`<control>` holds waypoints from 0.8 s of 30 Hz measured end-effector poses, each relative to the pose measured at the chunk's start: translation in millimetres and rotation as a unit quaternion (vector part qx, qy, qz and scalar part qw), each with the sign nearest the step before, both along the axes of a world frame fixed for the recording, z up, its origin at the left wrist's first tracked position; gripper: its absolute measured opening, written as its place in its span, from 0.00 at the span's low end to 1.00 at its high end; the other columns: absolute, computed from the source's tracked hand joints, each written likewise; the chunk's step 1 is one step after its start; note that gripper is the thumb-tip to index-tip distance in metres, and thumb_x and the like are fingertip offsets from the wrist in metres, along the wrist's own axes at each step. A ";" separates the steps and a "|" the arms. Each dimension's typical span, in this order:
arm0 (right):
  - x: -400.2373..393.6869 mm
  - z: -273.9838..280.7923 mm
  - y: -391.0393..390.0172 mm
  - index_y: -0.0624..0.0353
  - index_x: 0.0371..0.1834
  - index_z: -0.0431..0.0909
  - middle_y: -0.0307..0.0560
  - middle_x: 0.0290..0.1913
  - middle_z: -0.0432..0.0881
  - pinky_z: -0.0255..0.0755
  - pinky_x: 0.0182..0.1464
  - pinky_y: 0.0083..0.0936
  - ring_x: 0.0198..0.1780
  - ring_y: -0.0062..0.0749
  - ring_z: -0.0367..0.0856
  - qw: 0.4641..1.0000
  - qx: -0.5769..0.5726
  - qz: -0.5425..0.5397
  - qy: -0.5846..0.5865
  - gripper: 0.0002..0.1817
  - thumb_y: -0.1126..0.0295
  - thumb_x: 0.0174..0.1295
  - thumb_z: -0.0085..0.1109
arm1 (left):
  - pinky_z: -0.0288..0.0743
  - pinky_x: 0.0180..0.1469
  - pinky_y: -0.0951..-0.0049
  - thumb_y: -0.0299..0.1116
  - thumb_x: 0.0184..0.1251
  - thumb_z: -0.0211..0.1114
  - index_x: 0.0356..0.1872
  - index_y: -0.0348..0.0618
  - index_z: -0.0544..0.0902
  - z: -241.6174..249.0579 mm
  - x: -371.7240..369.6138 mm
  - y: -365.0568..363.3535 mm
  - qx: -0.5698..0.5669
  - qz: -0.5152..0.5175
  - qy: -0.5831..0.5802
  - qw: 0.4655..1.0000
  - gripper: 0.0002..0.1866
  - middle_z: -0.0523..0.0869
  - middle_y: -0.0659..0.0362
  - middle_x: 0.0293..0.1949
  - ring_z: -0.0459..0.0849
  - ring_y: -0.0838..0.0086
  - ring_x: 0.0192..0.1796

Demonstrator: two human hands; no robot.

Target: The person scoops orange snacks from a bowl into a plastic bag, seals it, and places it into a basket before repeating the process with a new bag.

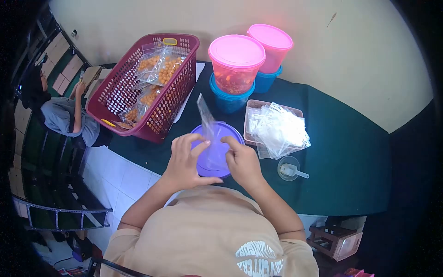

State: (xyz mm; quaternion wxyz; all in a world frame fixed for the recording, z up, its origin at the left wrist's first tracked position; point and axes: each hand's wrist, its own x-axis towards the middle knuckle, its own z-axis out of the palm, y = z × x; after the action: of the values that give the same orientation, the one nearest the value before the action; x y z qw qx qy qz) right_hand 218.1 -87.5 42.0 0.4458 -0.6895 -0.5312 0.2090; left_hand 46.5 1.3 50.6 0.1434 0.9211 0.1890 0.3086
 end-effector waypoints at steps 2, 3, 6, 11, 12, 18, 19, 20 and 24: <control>-7.0 5.1 4.4 0.58 0.50 0.76 0.51 0.22 0.79 0.72 0.28 0.30 0.23 0.34 0.80 0.996 -0.028 0.019 0.077 0.16 0.79 0.60 0.46 | 0.59 0.59 0.42 0.58 0.35 0.79 0.67 0.56 0.60 3.7 2.4 11.5 0.045 -0.050 -0.034 0.997 0.55 0.65 0.45 0.65 0.65 0.45 0.66; -10.3 7.2 6.4 0.58 0.50 0.76 0.49 0.21 0.79 0.72 0.26 0.28 0.21 0.30 0.79 0.986 -0.055 0.040 0.153 0.16 0.80 0.60 0.45 | 0.54 0.61 0.37 0.62 0.31 0.78 0.70 0.63 0.56 3.7 2.7 17.8 0.063 -0.059 -0.010 0.996 0.59 0.60 0.43 0.68 0.59 0.41 0.69; -21.2 10.6 10.7 0.59 0.49 0.76 0.45 0.21 0.79 0.70 0.23 0.23 0.20 0.24 0.77 0.959 -0.046 0.084 0.268 0.16 0.80 0.60 0.44 | 0.43 0.66 0.29 0.66 0.25 0.77 0.72 0.78 0.51 3.1 -2.0 37.8 0.060 -0.084 0.025 0.994 0.64 0.50 0.40 0.73 0.49 0.36 0.73; -30.9 7.4 27.4 0.60 0.51 0.74 0.44 0.23 0.79 0.71 0.22 0.21 0.20 0.23 0.77 0.925 -0.037 0.105 0.362 0.17 0.81 0.60 0.43 | 0.44 0.66 0.30 0.67 0.23 0.77 0.73 0.81 0.46 18.4 -12.8 62.2 0.042 -0.173 0.045 0.983 0.68 0.48 0.39 0.73 0.47 0.34 0.73; -35.4 5.1 30.5 0.59 0.51 0.74 0.44 0.23 0.79 0.71 0.22 0.21 0.20 0.23 0.77 0.922 -0.034 0.115 0.369 0.17 0.81 0.60 0.43 | 0.44 0.66 0.30 0.67 0.23 0.77 0.73 0.81 0.46 20.6 -14.8 66.6 0.048 -0.180 0.046 0.981 0.68 0.48 0.39 0.73 0.47 0.34 0.73; -60.1 20.4 40.9 0.59 0.52 0.72 0.45 0.22 0.79 0.72 0.21 0.22 0.19 0.24 0.77 0.923 -0.055 0.106 0.365 0.17 0.81 0.61 0.40 | 0.48 0.63 0.26 0.60 0.21 0.81 0.72 0.86 0.49 37.4 -32.9 87.2 0.066 -0.257 0.052 0.963 0.67 0.48 0.40 0.74 0.48 0.35 0.73; -65.1 20.7 41.3 0.60 0.52 0.72 0.45 0.22 0.79 0.72 0.21 0.21 0.19 0.24 0.77 0.926 -0.054 0.101 0.360 0.17 0.81 0.61 0.40 | 0.50 0.62 0.27 0.58 0.24 0.82 0.71 0.88 0.49 38.7 -34.3 86.6 0.052 -0.266 0.040 0.962 0.65 0.50 0.40 0.73 0.52 0.38 0.72; -69.9 21.0 41.9 0.60 0.52 0.72 0.45 0.22 0.79 0.72 0.21 0.21 0.19 0.24 0.77 0.928 -0.053 0.095 0.355 0.17 0.81 0.61 0.40 | 0.50 0.62 0.27 0.58 0.24 0.82 0.71 0.88 0.49 37.3 -35.1 89.0 0.052 -0.277 0.040 0.959 0.65 0.50 0.40 0.73 0.52 0.38 0.72; -85.1 29.2 38.4 0.60 0.52 0.72 0.46 0.22 0.79 0.72 0.21 0.21 0.19 0.24 0.78 0.926 -0.047 0.043 0.372 0.17 0.81 0.61 0.41 | 0.53 0.62 0.32 0.56 0.30 0.81 0.72 0.83 0.48 25.8 -38.2 97.7 0.054 -0.281 -0.042 0.957 0.63 0.55 0.42 0.72 0.61 0.44 0.68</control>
State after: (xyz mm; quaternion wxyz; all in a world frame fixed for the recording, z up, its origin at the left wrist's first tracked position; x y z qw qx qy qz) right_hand 133.0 -49.1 71.2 0.5690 -0.5593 -0.3455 0.4941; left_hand 8.4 99.0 76.4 0.1818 0.9297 -0.1008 0.3039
